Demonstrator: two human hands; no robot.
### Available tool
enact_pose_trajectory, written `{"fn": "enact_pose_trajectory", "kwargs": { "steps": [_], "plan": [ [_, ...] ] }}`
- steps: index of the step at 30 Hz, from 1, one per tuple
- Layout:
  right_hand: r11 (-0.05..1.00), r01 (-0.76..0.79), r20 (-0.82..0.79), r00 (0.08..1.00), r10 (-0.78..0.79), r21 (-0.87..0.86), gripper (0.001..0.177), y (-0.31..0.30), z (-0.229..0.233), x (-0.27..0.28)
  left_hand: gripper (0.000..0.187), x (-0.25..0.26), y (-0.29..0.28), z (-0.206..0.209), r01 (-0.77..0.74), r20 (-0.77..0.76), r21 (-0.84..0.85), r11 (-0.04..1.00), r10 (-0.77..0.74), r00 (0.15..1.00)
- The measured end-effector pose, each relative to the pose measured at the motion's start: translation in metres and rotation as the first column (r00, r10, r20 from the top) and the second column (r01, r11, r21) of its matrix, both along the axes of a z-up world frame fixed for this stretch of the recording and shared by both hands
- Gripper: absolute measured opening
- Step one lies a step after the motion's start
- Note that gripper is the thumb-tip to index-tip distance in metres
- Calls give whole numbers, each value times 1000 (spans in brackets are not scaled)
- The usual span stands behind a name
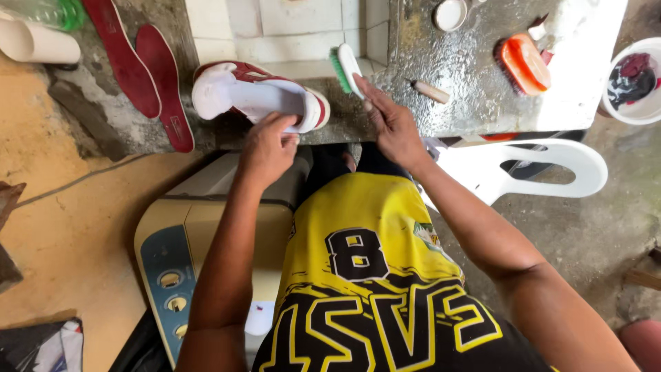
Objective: The person cleans a pair of shoes using a brush and a white cloth, then places them into a washing machine and scrubs the insoles with the brush.
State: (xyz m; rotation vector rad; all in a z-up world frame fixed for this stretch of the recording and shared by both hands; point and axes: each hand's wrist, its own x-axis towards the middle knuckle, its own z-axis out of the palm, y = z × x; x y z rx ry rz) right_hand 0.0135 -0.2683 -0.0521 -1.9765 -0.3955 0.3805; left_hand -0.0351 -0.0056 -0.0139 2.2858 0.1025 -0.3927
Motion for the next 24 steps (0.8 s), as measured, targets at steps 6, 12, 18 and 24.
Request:
{"fn": "enact_pose_trajectory", "kwargs": {
  "steps": [6,12,18,24],
  "plan": [
    [971,-123,-373,927,38,-207,59,16,5,-34,31,-20,-25,-13,-67,148,127,990,48,988],
    [988,-153,40,988,152,22,54,-6,10,-33,37,-46,-18,-19,-88,122,199,976,65,990],
    [814,-369,-51,920,389,-449,66,5,-8,1,43,-55,-1,-23,-80,126,145,986,62,990],
    [997,-81,202,976,83,-20,53,-22,-15,-14,72,-49,-4,5,-66,45,85,994,62,997]
  ]
}}
